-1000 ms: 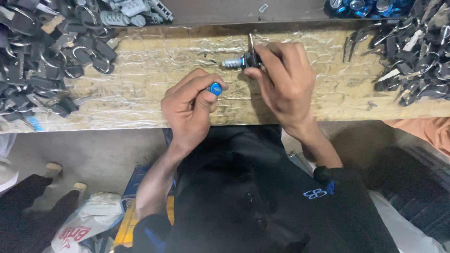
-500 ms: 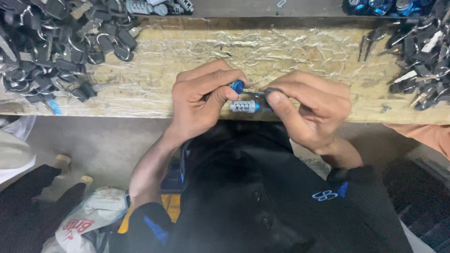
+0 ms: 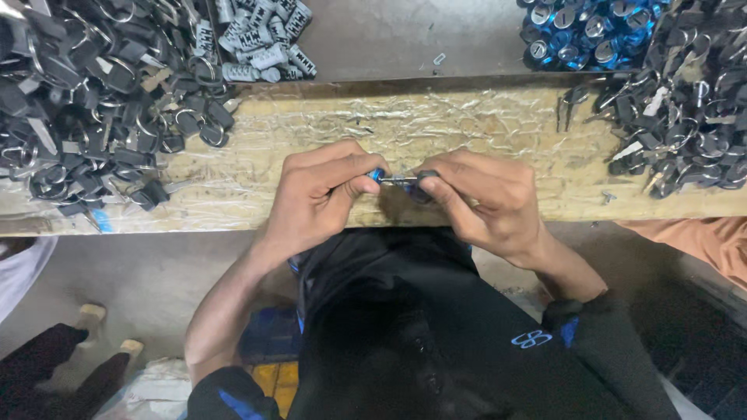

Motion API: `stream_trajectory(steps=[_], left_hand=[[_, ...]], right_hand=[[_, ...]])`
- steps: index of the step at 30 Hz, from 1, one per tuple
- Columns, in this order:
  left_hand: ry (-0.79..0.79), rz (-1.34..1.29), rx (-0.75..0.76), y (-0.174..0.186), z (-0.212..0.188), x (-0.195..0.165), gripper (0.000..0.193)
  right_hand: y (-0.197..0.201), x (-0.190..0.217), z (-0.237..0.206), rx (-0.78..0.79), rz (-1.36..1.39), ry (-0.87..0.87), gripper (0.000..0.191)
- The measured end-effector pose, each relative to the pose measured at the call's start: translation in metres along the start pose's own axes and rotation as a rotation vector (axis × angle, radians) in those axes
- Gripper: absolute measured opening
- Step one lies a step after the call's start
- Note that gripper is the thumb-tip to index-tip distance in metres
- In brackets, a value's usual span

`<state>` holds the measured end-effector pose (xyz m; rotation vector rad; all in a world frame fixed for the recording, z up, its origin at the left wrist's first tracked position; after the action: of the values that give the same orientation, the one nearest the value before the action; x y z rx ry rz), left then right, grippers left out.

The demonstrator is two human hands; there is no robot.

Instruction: The person picks up small lock cylinders and key blanks from a workbench covered with piles of keys and lock parts, inserts a key into each cylinder by hand, works the key, and sets the assembled unit aside, repeating the cycle with new parts.

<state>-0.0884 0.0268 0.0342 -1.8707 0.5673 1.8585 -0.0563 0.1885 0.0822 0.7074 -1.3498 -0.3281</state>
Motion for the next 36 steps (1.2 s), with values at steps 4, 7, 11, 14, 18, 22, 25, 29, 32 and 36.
stream_trajectory(steps=[4, 7, 11, 14, 18, 22, 25, 29, 32, 36], left_hand=[[-0.017, 0.058, -0.013, -0.005, 0.004, 0.001, 0.022], [0.032, 0.056, 0.023, -0.008, 0.008, 0.007, 0.016], [0.063, -0.019, 0.072, -0.009, 0.011, 0.012, 0.011], [0.115, 0.111, 0.059, -0.010, 0.010, 0.016, 0.016], [0.078, -0.030, 0.038, -0.015, 0.011, 0.011, 0.011], [0.105, 0.033, 0.027, -0.015, 0.011, 0.017, 0.013], [0.016, 0.143, 0.003, -0.015, 0.007, 0.015, 0.019], [-0.346, 0.488, -0.029, -0.027, -0.004, -0.011, 0.023], [-0.118, 0.023, -0.217, -0.020, 0.002, 0.010, 0.024], [-0.019, 0.157, -0.230, -0.026, 0.016, 0.025, 0.017]], right_hand=[[0.003, 0.002, -0.003, -0.069, -0.070, 0.048, 0.011], [0.003, 0.000, -0.008, -0.130, -0.019, 0.055, 0.010], [-0.004, 0.005, -0.014, -0.125, -0.110, 0.176, 0.009], [-0.005, -0.001, -0.017, -0.140, -0.107, 0.150, 0.008], [-0.005, -0.019, -0.021, -0.175, 0.015, -0.010, 0.004], [-0.009, -0.002, -0.020, -0.182, -0.118, 0.203, 0.007], [-0.011, -0.008, -0.009, -0.086, -0.067, 0.177, 0.009], [-0.010, -0.038, 0.000, -0.002, 0.207, -0.130, 0.004], [-0.013, -0.040, 0.000, -0.015, 0.173, -0.170, 0.004], [-0.021, -0.032, 0.011, 0.032, -0.071, -0.086, 0.003]])
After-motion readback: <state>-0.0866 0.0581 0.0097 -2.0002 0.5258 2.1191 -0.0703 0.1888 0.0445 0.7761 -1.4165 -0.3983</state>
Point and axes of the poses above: each hand's wrist, its own z-axis towards the middle knuckle, its own y-axis out of the back of the hand, x = y × z, the point moved 9 cm from there along z, towards the middle knuckle, and after that the axes turned 3 degrees about -z, right-handed, at the moved point
